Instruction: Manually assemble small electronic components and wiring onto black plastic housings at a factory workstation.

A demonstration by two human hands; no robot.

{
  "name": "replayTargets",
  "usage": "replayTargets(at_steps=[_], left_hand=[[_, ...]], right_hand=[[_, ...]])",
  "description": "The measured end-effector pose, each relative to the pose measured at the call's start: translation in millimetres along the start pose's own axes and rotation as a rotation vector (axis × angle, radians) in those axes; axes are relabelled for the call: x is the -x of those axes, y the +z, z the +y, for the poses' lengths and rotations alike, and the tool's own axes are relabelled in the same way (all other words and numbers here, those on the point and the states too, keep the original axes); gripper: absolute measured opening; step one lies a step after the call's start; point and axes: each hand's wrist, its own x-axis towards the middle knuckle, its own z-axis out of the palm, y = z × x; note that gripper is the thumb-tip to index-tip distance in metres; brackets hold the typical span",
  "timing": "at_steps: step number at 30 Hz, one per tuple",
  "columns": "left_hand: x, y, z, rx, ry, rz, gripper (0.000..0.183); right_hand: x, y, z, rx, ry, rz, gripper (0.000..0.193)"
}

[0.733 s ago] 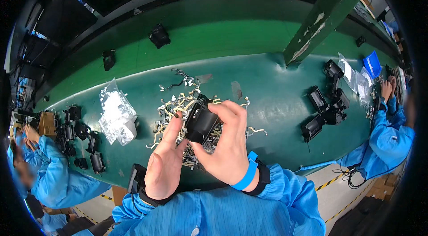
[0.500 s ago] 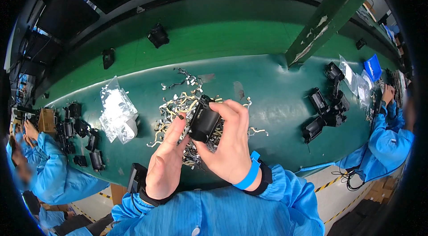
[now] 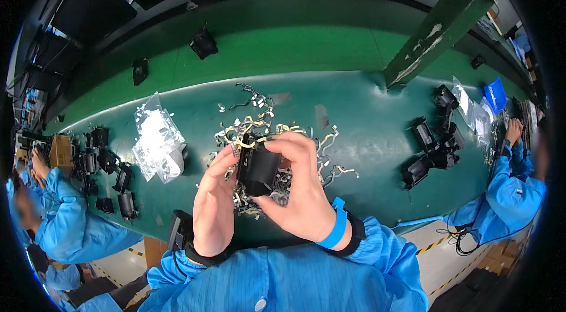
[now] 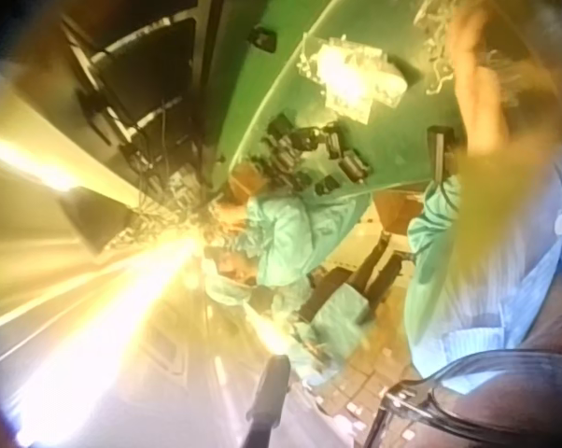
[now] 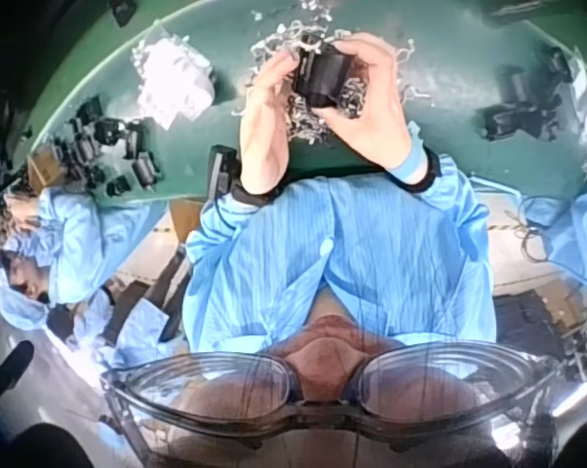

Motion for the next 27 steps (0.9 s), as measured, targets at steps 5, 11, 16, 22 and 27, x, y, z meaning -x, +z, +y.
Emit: replayTargets(at_steps=[5, 11, 16, 22, 27], left_hand=[[0.2, -9.3, -11.2, -0.030, 0.046, -0.026, 0.052], [1.6, -8.7, -10.9, -0.077, 0.038, -0.020, 0.047], [1.6, -9.1, -9.6, -0.150, 0.047, -0.070, 0.047], [0.7, -10.2, -6.1, -0.031, 0.022, -0.053, 0.042], [0.0, -4.8, -13.8, 0.100, 0.010, -0.028, 0.054]], right_hand=[[3.8, 5.0, 7.6, -0.148, 0.009, -0.049, 0.083], [2.4, 5.5, 9.2, -0.218, 0.034, -0.072, 0.084], [2.9, 6.6, 8.3, -0.239, 0.053, -0.070, 0.083], [0.1, 6.1, 7.1, -0.176, -0.021, -0.083, 0.081], [-0.4, 6.5, 0.6, 0.109, -0.166, -0.141, 0.078]])
